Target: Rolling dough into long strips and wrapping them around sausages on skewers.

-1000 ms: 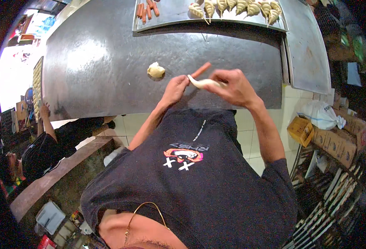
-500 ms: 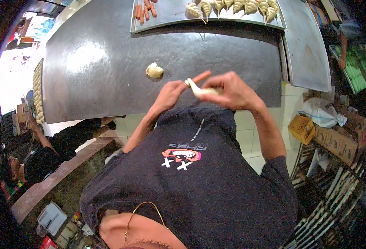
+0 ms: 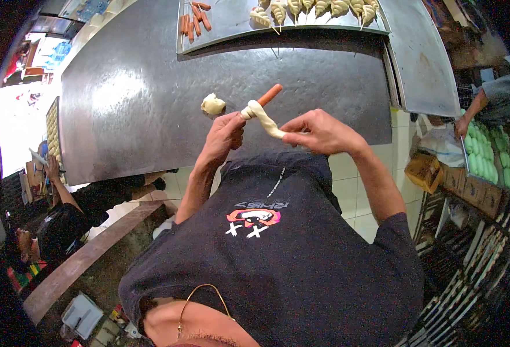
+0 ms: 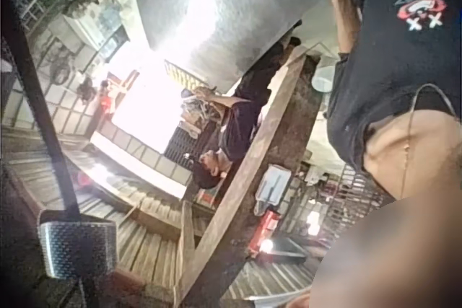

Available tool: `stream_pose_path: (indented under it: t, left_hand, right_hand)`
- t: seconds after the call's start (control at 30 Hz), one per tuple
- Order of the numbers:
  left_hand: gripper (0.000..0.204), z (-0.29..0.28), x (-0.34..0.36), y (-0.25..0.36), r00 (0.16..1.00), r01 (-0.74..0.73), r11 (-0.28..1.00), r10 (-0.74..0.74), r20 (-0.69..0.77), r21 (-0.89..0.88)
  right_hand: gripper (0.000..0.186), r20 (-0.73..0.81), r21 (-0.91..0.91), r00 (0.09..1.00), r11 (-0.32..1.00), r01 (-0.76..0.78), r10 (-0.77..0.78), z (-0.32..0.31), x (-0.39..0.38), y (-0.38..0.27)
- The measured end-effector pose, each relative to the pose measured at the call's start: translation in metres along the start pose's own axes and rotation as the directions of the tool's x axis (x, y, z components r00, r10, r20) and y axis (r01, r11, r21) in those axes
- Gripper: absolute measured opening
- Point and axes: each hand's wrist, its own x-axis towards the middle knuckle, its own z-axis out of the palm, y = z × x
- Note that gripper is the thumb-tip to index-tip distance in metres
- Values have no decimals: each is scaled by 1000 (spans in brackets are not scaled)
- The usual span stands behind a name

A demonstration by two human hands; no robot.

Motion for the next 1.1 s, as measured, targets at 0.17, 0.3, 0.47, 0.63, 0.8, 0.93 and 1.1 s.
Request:
stream_pose_path:
  t: [0.17, 0.3, 0.47, 0.63, 0.8, 0.93, 1.1]
  left_hand:
    - [31, 25, -29, -2, 946, -43, 993, 6, 325, 108]
    - [31, 22, -16, -23, 981, -154, 933, 184, -66, 325]
    - [27, 10, -33, 15, 998, 3, 964, 14, 64, -267]
    - [25, 24, -33, 9, 937, -313, 877, 222, 271, 365]
    - [25, 12, -26, 5, 921, -211, 922, 299, -250, 326]
    - [24, 13, -45, 17, 956, -293, 945, 285, 75, 145]
    - [15, 23, -32, 12, 891, -431, 627, 411, 194, 649]
  right_hand:
    - [17, -151, -168, 985, 984, 54, -80, -16, 23, 8]
    - [20, -174, -149, 943, 954, 261, -285, -1, 9, -19]
    - [21, -25, 327, 990, 937, -126, 141, -12, 8, 15]
    - [16, -216, 79, 974, 995, -57, 73, -22, 12, -10]
    - [20, -200, 189, 975, 972, 136, -97, -3, -4, -21]
    - [25, -24, 285, 999, 958, -31, 40, -26, 14, 25]
    - [17, -244, -62, 968, 997, 51, -64, -34, 14, -21]
